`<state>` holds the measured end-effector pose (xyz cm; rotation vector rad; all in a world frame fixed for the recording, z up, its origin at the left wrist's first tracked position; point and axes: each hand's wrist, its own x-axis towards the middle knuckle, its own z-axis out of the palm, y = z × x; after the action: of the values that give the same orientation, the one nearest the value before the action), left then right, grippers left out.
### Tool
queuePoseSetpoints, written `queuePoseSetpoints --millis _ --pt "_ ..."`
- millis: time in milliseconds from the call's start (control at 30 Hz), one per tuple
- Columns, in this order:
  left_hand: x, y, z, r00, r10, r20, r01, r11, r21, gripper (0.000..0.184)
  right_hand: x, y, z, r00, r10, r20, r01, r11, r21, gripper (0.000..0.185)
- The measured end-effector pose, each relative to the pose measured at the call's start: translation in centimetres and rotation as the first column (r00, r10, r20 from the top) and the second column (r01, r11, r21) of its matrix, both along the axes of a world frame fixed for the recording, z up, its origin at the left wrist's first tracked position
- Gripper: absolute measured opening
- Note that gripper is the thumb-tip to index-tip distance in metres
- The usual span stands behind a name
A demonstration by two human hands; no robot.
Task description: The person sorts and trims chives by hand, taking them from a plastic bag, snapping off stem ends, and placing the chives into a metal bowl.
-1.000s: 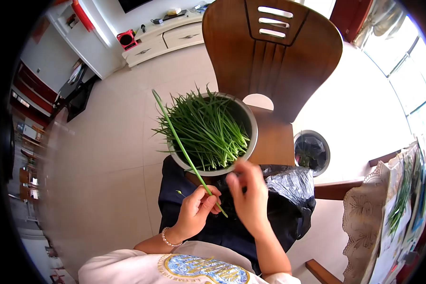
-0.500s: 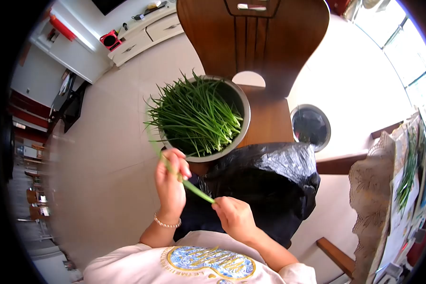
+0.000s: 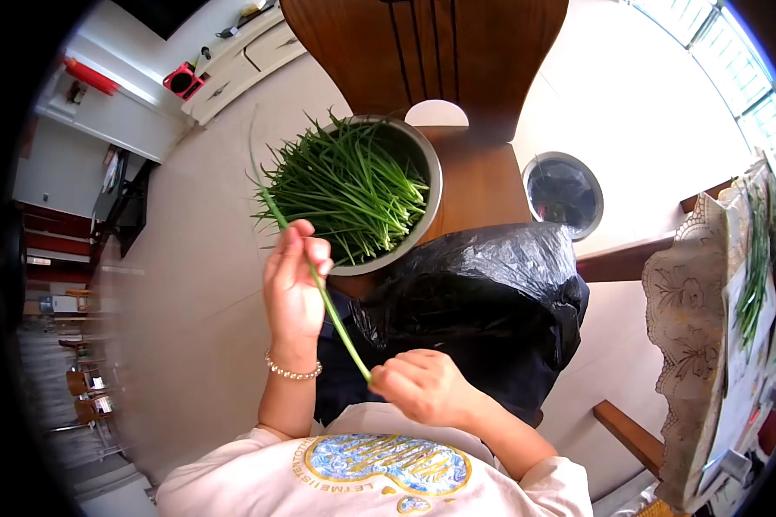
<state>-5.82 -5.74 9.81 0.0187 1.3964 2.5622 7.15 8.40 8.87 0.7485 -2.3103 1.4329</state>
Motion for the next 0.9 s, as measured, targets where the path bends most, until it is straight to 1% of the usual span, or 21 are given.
queuePoseSetpoints --millis 33,67,100,133,167,200,233,267,333,367,400,467,500,533,600,633,667,733,767,867,900 --pt "-0.6 -0.1 -1.0 0.999 -0.013 0.047 0.009 0.997 0.075 0.019 -0.3 -0.1 0.2 0.992 0.098 -0.077 -0.098 0.995 -0.006 0.012" --pt "-1.2 -0.2 -1.7 0.995 -0.03 0.096 0.016 0.989 0.15 0.018 -0.3 -0.1 1.4 0.983 0.106 -0.147 -0.099 0.994 0.052 0.01" --pt "-1.7 -0.4 -1.6 0.993 0.044 0.108 -0.057 0.991 0.118 0.018 -0.1 -0.2 2.0 0.985 0.08 -0.152 -0.075 0.996 0.038 0.01" --pt "-1.9 -0.8 -1.2 0.999 0.028 0.022 -0.031 0.992 0.12 0.019 0.0 -0.3 2.2 0.986 0.047 -0.158 -0.044 0.999 0.022 0.01" --pt "-1.6 -0.7 -0.9 1.0 0.018 -0.02 -0.016 0.997 0.079 0.02 0.2 -0.1 1.6 0.996 -0.056 -0.068 0.055 0.998 -0.028 0.01" --pt "-1.0 -0.5 -0.1 0.998 0.011 -0.057 -0.009 0.999 0.038 0.021 0.2 0.0 1.5 0.979 -0.189 0.08 0.198 0.971 -0.133 0.005" --pt "-0.4 -0.3 0.3 0.998 -0.011 -0.068 0.013 0.999 0.032 0.022 0.1 0.1 1.5 0.928 -0.289 0.235 0.343 0.908 -0.239 0.004" --pt "0.1 -0.1 0.6 0.996 -0.031 -0.078 0.033 0.999 0.025 0.023 0.0 0.3 2.2 0.777 -0.252 0.577 0.482 0.828 -0.287 0.013" --pt "0.8 0.4 1.3 0.994 -0.047 -0.096 0.047 0.999 -0.005 0.025 -1.4 0.6 1.5 0.719 -0.091 0.689 0.478 0.784 -0.395 0.018" --pt "1.1 0.5 1.4 0.994 -0.047 -0.099 0.045 0.999 -0.018 0.025 -1.7 0.3 1.1 0.71 -0.014 0.704 0.436 0.794 -0.424 0.018" --pt "1.2 0.7 1.4 0.994 -0.047 -0.102 0.044 0.999 -0.029 0.025 -1.7 0.3 0.8 0.646 0.15 0.748 0.345 0.817 -0.461 0.02" --pt "1.2 0.8 1.5 0.994 -0.041 -0.101 0.038 0.999 -0.025 0.025 -1.7 0.4 1.0 0.546 0.286 0.787 0.207 0.864 -0.458 0.024" --pt "1.2 0.8 1.5 0.994 -0.033 -0.1 0.03 0.999 -0.026 0.025 -1.6 -0.1 1.1 0.57 0.243 0.785 0.259 0.854 -0.452 0.025" --pt "1.2 0.7 1.4 0.994 -0.03 -0.101 0.028 0.999 -0.024 0.025 -1.5 -0.4 1.1 0.569 0.243 0.785 0.256 0.855 -0.451 0.025" --pt "0.9 0.2 1.0 0.999 0.002 -0.043 0.001 0.998 0.069 0.024 -1.3 -1.0 0.9 0.785 -0.069 0.616 0.285 0.923 -0.26 0.026" --pt "0.5 -0.2 0.5 0.998 -0.034 -0.05 0.041 0.99 0.136 0.022 -1.3 -1.1 1.1 0.824 -0.123 0.553 0.277 0.939 -0.203 0.025" --pt "0.5 -0.2 0.3 0.998 -0.039 -0.047 0.045 0.99 0.136 0.022 -1.4 -1.4 1.1 0.888 -0.156 0.433 0.26 0.947 -0.191 0.025" --pt "0.4 -0.1 0.2 0.999 0.01 -0.042 -0.001 0.98 0.2 0.021 -1.4 -1.4 1.3 0.882 -0.171 0.439 0.261 0.953 -0.152 0.025" --pt "0.5 0.0 0.5 0.997 0.039 -0.068 -0.026 0.983 0.183 0.02 -1.4 -1.2 1.4 0.881 -0.175 0.439 0.264 0.953 -0.15 0.025" --pt "0.9 0.3 1.2 1.0 0.003 -0.016 0.001 0.976 0.217 0.02 -1.4 -0.8 1.5 0.88 -0.224 0.42 0.3 0.946 -0.126 0.026" --pt "1.1 0.7 1.5 1.0 -0.021 0.007 0.019 0.972 0.233 0.02 -1.5 -0.4 1.4 0.949 -0.136 0.284 0.186 0.97 -0.157 0.024"
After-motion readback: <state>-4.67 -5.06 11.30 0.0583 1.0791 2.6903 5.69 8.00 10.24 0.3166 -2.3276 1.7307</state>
